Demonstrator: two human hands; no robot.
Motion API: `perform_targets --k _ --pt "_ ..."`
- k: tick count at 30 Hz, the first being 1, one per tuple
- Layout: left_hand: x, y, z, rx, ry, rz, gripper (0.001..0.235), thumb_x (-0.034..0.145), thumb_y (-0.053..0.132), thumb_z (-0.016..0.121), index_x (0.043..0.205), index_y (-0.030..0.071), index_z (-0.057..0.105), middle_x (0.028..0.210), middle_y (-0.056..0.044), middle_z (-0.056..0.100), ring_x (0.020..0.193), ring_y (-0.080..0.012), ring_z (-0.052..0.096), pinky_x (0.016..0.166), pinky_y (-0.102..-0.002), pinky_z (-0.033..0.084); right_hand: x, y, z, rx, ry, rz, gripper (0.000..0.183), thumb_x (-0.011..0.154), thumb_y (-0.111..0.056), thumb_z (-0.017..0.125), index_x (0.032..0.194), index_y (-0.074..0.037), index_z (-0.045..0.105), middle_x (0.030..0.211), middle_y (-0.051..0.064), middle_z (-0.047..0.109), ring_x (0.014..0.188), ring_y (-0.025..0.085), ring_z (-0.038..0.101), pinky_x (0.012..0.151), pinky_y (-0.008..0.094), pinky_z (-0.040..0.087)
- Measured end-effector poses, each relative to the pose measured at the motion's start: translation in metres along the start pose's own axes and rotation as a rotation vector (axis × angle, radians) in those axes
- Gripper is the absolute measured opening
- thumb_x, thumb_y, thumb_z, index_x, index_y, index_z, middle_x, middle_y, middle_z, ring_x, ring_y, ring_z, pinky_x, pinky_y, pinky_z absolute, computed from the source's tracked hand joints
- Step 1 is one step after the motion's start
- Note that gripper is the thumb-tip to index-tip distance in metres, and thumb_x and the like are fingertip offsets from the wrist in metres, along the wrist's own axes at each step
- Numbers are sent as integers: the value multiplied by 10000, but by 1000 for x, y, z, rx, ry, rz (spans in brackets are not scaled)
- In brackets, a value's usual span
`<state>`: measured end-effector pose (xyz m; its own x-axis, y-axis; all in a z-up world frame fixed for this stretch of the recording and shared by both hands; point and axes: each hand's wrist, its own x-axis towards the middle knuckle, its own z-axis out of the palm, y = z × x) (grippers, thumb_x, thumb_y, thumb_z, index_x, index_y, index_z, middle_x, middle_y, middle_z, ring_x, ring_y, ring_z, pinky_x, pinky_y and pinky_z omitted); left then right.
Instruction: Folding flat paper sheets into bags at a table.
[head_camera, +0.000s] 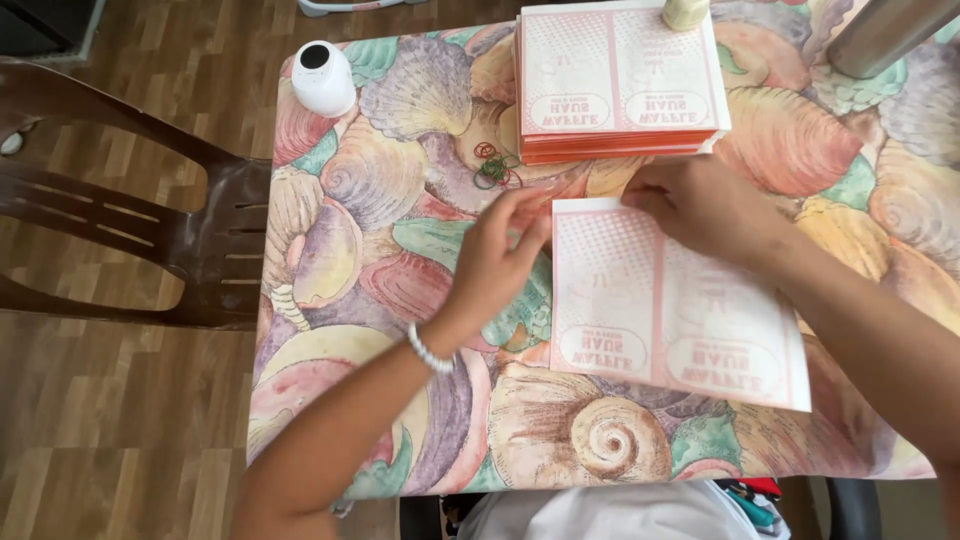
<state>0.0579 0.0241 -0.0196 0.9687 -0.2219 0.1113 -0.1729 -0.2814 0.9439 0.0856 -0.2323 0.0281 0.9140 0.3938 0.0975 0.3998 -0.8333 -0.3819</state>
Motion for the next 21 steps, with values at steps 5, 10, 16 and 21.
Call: perform_targets --k 5,10,16,21 --pt "54 -35 -5 420 -41 226 174 920 271 728 1081 223 775 1010 -20 699 927 -267 712 829 -422 591 4 19 48 25 124 -123 112 917 -68 677 978 -19 757 959 173 730 901 408 722 750 494 589" --pt "63 -47 7 623 -135 240 145 861 253 755 996 245 806 972 11 685 896 -285 705 799 -447 595 -5 39 72 -35 230 -182 82 928 -87 686 956 -61 758 950 99 697 918 322 706 766 412 581" --pt "62 -49 9 719 -153 297 105 855 208 751 945 232 800 908 19 679 851 -283 712 780 -442 590 -7 40 75 -91 293 -238 81 964 -131 693 943 -99 764 911 42 663 891 256 684 759 353 568" --pt "61 -48 7 716 -163 304 97 854 210 747 931 244 794 888 15 687 848 -285 718 790 -428 584 -10 35 72 -74 294 -234 80 950 -127 712 960 -71 769 897 58 661 881 262 678 739 362 571"
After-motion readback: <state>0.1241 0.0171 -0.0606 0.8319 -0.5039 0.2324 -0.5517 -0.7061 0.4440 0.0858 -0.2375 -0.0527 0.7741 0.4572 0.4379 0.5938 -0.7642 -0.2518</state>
